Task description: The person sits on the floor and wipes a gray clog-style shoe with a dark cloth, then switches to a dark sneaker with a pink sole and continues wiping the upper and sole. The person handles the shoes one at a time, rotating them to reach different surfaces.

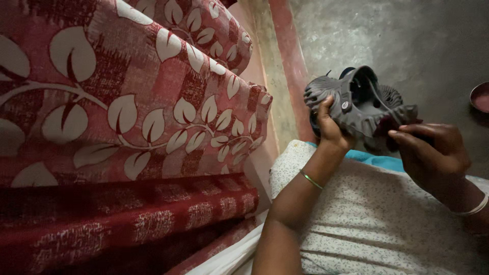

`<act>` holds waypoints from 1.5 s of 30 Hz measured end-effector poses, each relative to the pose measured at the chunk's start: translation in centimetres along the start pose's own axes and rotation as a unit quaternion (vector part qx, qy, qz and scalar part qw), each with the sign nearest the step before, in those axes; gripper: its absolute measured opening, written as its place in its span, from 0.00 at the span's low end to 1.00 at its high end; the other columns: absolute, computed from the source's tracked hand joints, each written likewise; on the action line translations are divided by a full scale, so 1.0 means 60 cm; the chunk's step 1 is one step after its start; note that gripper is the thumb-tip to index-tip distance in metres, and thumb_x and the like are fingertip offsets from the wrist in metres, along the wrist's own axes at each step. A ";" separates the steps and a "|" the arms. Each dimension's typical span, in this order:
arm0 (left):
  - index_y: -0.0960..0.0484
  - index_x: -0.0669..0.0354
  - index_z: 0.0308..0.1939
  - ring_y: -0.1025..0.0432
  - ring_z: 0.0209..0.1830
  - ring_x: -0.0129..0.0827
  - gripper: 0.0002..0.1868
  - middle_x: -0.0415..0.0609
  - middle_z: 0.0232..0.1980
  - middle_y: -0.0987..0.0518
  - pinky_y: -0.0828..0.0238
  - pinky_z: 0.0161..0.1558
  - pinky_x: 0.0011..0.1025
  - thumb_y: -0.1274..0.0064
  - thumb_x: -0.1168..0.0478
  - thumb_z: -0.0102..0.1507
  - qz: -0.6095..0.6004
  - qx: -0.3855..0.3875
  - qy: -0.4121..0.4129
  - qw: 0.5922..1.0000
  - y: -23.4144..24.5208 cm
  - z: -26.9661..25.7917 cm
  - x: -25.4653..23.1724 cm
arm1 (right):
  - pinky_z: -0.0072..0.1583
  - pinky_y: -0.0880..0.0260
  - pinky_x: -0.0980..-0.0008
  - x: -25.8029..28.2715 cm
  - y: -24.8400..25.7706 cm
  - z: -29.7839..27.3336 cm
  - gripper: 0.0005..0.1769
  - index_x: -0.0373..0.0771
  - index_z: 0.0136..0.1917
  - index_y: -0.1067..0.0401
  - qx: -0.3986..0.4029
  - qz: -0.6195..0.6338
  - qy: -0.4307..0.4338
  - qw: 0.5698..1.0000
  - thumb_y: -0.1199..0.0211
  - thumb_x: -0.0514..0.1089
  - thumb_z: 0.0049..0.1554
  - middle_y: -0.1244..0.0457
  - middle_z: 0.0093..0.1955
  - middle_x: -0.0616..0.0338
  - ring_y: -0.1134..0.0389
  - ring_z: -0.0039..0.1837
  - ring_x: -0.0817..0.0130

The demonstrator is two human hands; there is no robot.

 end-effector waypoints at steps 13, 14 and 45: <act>0.23 0.57 0.66 0.26 0.61 0.47 0.30 0.52 0.62 0.21 0.31 0.67 0.46 0.50 0.41 0.69 -0.022 0.007 -0.020 1.000 0.013 -0.007 -0.037 | 0.55 0.27 0.66 -0.033 0.007 -0.022 0.10 0.37 0.57 0.23 -0.010 -0.005 -0.069 0.998 0.30 0.33 0.61 0.33 0.56 0.48 0.29 0.57 0.58; 0.23 0.58 0.66 0.27 0.60 0.49 0.31 0.54 0.62 0.21 0.32 0.67 0.47 0.50 0.40 0.69 -0.047 0.022 -0.019 0.998 0.009 -0.005 -0.047 | 0.55 0.26 0.72 -0.045 0.003 -0.031 0.11 0.37 0.60 0.24 -0.017 0.023 -0.102 0.994 0.32 0.33 0.64 0.34 0.58 0.47 0.29 0.58 0.60; 0.29 0.68 0.73 0.29 0.70 0.53 0.29 0.62 0.69 0.25 0.37 0.74 0.50 0.58 0.47 0.78 -0.123 0.213 0.100 0.964 -0.043 -0.026 0.027 | 0.60 0.30 0.60 0.051 0.037 -0.017 0.14 0.41 0.53 0.20 0.029 0.015 0.024 0.999 0.27 0.32 0.53 0.31 0.55 0.56 0.31 0.57 0.62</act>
Point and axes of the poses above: each hand's wrist, its own z-axis towards the middle knuckle, its own y-axis out of the back of the hand, x = y × z, the point moved 8 cm from there along z, towards the middle knuckle
